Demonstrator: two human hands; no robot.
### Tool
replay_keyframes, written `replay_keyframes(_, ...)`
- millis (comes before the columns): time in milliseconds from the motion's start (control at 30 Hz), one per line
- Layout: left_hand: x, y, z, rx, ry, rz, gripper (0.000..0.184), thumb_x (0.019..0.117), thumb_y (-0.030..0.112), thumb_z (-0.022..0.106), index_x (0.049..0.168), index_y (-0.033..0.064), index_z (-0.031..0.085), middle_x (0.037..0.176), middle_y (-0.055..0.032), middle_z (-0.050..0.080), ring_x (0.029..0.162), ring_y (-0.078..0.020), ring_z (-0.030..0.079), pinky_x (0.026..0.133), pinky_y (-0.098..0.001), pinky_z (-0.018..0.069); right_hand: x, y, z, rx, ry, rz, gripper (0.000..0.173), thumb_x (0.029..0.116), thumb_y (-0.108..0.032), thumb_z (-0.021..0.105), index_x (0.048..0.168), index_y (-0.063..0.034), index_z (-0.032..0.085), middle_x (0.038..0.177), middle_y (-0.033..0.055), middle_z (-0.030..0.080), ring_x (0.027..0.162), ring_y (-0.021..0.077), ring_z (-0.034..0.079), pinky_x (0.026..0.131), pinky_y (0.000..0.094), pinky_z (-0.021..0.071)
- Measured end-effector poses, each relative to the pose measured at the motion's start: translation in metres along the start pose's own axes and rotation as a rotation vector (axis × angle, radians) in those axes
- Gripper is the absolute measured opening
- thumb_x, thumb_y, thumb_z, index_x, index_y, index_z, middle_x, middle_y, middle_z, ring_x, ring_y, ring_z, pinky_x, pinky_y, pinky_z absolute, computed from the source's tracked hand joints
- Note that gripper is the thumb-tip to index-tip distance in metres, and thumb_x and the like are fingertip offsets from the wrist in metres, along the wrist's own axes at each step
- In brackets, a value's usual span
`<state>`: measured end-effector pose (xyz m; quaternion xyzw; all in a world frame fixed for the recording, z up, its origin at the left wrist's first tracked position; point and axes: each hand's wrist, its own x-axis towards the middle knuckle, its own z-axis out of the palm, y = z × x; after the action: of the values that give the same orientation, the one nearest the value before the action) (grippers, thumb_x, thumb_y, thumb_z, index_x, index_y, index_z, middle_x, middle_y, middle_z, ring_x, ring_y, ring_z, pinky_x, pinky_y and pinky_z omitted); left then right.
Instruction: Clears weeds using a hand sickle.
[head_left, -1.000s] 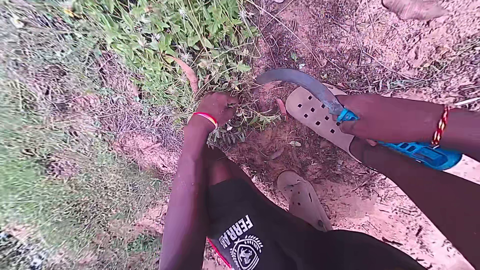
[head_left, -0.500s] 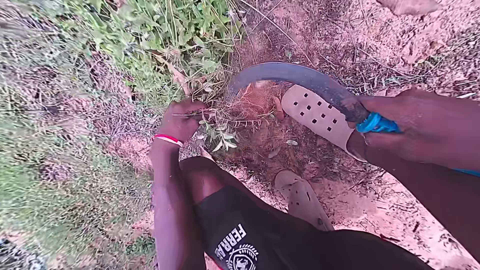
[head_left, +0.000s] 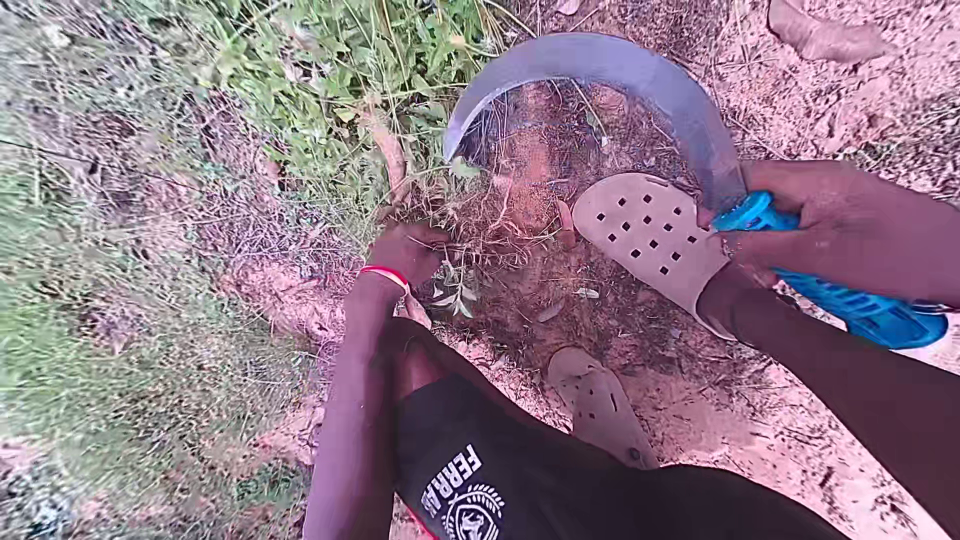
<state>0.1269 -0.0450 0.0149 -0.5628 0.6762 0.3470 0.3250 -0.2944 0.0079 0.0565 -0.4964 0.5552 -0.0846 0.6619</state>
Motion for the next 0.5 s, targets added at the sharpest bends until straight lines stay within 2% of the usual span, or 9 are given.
replay_keyframes(67, 0.001, 0.015, -0.003, 0.068, -0.08, -0.046, 0.028, 0.0951, 0.009, 0.066, 0.121, 0.0157, 0.077, 0.123, -0.0203, 0.07, 0.12, -0.044, 0.063, 0.107, -0.0701, 0.0375, 0.003, 0.01, -0.007, 0.142, 0.12, 0.008, 0.015, 0.0965, 0.0, 0.059, 0.106, -0.0111, 0.058, 0.065, -0.0023, 0.06, 0.046, 0.0047, 0.056, 0.042, 0.02, 0.0496)
replay_keyframes(100, -0.005, 0.014, -0.007, 0.057, -0.055, -0.035, 0.031, 0.0935, 0.006, 0.068, 0.122, 0.0165, 0.076, 0.125, -0.0194, 0.07, 0.121, -0.0431, 0.062, 0.108, -0.0709, 0.0359, 0.001, 0.015, -0.01, 0.188, 0.161, 0.011, 0.016, 0.0958, 0.001, 0.059, 0.106, -0.0114, 0.058, 0.064, -0.0033, 0.06, 0.046, 0.004, 0.056, 0.042, 0.0196, 0.0502)
replay_keyframes(167, -0.026, 0.005, -0.017, -0.087, 0.074, 0.04, 0.042, 0.0882, 0.002, 0.075, 0.128, 0.0153, 0.072, 0.132, -0.0184, 0.067, 0.126, -0.0462, 0.057, 0.103, -0.0793, 0.0309, -0.006, 0.024, -0.016, 0.241, 0.208, 0.02, 0.018, 0.0932, 0.002, 0.057, 0.106, -0.0117, 0.057, 0.063, -0.0034, 0.059, 0.046, 0.0045, 0.056, 0.041, 0.0197, 0.0491)
replay_keyframes(233, -0.052, -0.001, -0.038, -0.186, 0.175, 0.062, 0.056, 0.0846, 0.015, 0.081, 0.138, 0.0211, 0.065, 0.145, -0.0086, 0.06, 0.14, -0.042, 0.046, 0.105, -0.0793, 0.0271, -0.011, 0.033, -0.017, 0.28, 0.221, 0.009, 0.02, 0.0912, 0.0, 0.057, 0.106, -0.0124, 0.059, 0.063, -0.0033, 0.059, 0.046, 0.0051, 0.057, 0.042, 0.0209, 0.0508)
replay_keyframes(300, -0.076, -0.001, -0.06, -0.152, 0.316, 0.113, 0.063, 0.0806, 0.038, 0.083, 0.138, 0.0223, 0.064, 0.147, -0.007, 0.055, 0.14, -0.04, 0.042, 0.103, -0.0752, 0.0309, -0.011, 0.04, -0.014, 0.304, 0.229, -0.001, 0.019, 0.0889, -0.004, 0.058, 0.104, -0.0159, 0.058, 0.062, -0.0058, 0.059, 0.046, 0.0036, 0.057, 0.042, 0.0198, 0.0515)
replay_keyframes(367, -0.088, 0.016, -0.08, -0.092, 0.435, 0.217, 0.052, 0.0863, 0.049, 0.069, 0.13, 0.0223, 0.068, 0.14, -0.0039, 0.059, 0.133, -0.0314, 0.049, 0.1, -0.0645, 0.036, -0.01, 0.04, -0.012, 0.323, 0.253, 0.006, 0.02, 0.0884, -0.004, 0.058, 0.104, -0.0161, 0.058, 0.063, -0.0057, 0.06, 0.047, 0.0038, 0.057, 0.043, 0.0198, 0.0508)
replay_keyframes(433, -0.074, 0.05, -0.091, -0.144, 0.441, 0.436, 0.032, 0.0962, 0.036, 0.06, 0.118, 0.0158, 0.072, 0.121, 0.0003, 0.067, 0.116, -0.0151, 0.06, 0.096, -0.0443, 0.0459, -0.009, 0.038, -0.011, 0.324, 0.284, -0.013, 0.019, 0.0868, -0.006, 0.06, 0.103, -0.0167, 0.059, 0.062, -0.0064, 0.06, 0.047, 0.0038, 0.058, 0.043, 0.02, 0.0514)
replay_keyframes(467, -0.052, 0.073, -0.09, -0.199, 0.38, 0.572, 0.026, 0.0974, 0.026, 0.058, 0.114, 0.0111, 0.073, 0.113, 0.0003, 0.069, 0.109, -0.0097, 0.063, 0.096, -0.0337, 0.0523, -0.008, 0.038, -0.01, 0.329, 0.305, -0.04, 0.019, 0.0855, -0.007, 0.06, 0.102, -0.0175, 0.06, 0.062, -0.0071, 0.06, 0.047, 0.0033, 0.058, 0.043, 0.0198, 0.0518)
replay_keyframes(500, -0.024, 0.096, -0.086, -0.249, 0.283, 0.678, 0.025, 0.0988, 0.018, 0.056, 0.115, 0.0065, 0.072, 0.113, -0.0033, 0.069, 0.11, -0.0111, 0.064, 0.098, -0.0318, 0.0533, -0.008, 0.037, -0.009, 0.338, 0.326, -0.071, 0.019, 0.0851, -0.008, 0.061, 0.101, -0.0182, 0.06, 0.063, -0.0076, 0.06, 0.047, 0.0032, 0.058, 0.044, 0.0196, 0.0518)
